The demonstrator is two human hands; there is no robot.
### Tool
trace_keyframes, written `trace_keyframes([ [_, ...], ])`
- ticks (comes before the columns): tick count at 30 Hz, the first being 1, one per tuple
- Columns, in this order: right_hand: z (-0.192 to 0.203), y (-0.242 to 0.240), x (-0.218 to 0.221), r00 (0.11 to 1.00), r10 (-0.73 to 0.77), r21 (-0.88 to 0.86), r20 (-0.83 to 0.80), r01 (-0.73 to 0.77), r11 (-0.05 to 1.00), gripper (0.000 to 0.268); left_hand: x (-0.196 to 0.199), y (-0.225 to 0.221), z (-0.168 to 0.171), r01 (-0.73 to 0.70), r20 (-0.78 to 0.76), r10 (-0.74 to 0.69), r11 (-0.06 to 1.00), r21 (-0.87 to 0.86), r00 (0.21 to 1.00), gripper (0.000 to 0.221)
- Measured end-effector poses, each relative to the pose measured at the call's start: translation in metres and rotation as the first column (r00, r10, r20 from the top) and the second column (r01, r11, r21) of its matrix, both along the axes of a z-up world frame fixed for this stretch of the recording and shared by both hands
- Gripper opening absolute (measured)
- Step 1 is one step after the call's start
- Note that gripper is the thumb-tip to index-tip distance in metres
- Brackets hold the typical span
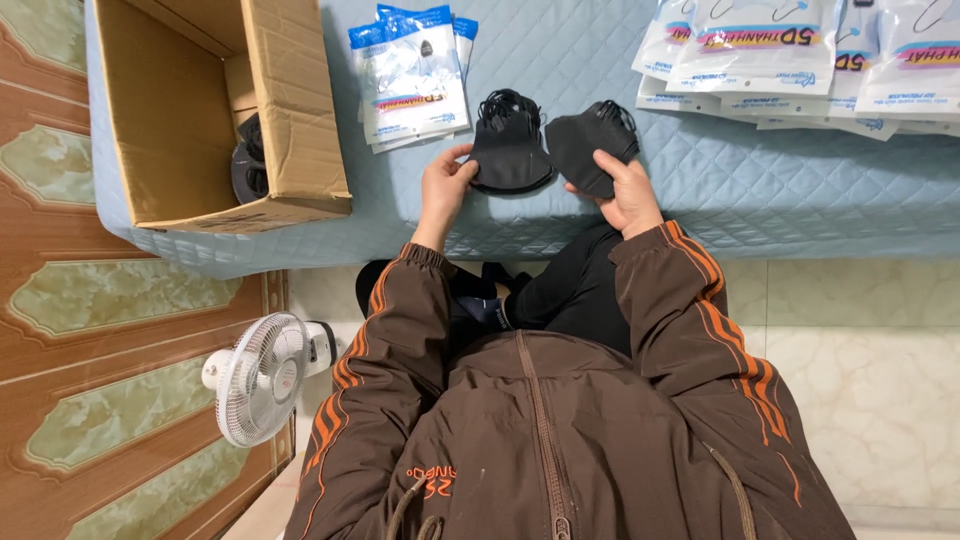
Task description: The person is taking black fabric masks out of a cardboard box, unfolding them, and inspecting them individually for quality control.
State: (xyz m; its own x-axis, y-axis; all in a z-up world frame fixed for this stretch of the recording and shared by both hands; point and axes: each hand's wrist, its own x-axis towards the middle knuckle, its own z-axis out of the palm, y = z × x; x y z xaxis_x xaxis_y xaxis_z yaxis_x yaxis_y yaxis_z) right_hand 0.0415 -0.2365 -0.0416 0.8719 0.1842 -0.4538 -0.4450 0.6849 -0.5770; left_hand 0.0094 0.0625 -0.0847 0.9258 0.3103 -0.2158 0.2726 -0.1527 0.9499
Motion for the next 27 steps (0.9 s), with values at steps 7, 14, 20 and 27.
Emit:
trace_keyframes([
  [7,0.009,0.006,-0.004,0.987,0.122,0.006,0.103,-0.124,0.992,0.036,-0.006,-0.006,0.018,0.046,-0.014,-0.045,0.884,0.466,0.999,0.035],
  [14,-0.039,0.007,0.001,0.968,0.226,-0.101,0.107,-0.216,0.971,0.052,-0.016,-0.010,0.020,0.136,0.237,-0.391,0.721,0.679,0.889,0.108],
  [20,-0.053,0.012,0.003,0.936,0.331,-0.297,0.119,-0.285,0.911,0.060,-0.015,-0.013,0.017,0.146,0.253,-0.433,0.700,0.699,0.866,0.121],
  [27,0.002,0.028,-0.015,0.907,0.414,-0.380,0.081,-0.356,0.854,0.065,-0.017,-0.012,0.010,0.097,0.283,-0.403,0.704,0.703,0.870,0.112],
])
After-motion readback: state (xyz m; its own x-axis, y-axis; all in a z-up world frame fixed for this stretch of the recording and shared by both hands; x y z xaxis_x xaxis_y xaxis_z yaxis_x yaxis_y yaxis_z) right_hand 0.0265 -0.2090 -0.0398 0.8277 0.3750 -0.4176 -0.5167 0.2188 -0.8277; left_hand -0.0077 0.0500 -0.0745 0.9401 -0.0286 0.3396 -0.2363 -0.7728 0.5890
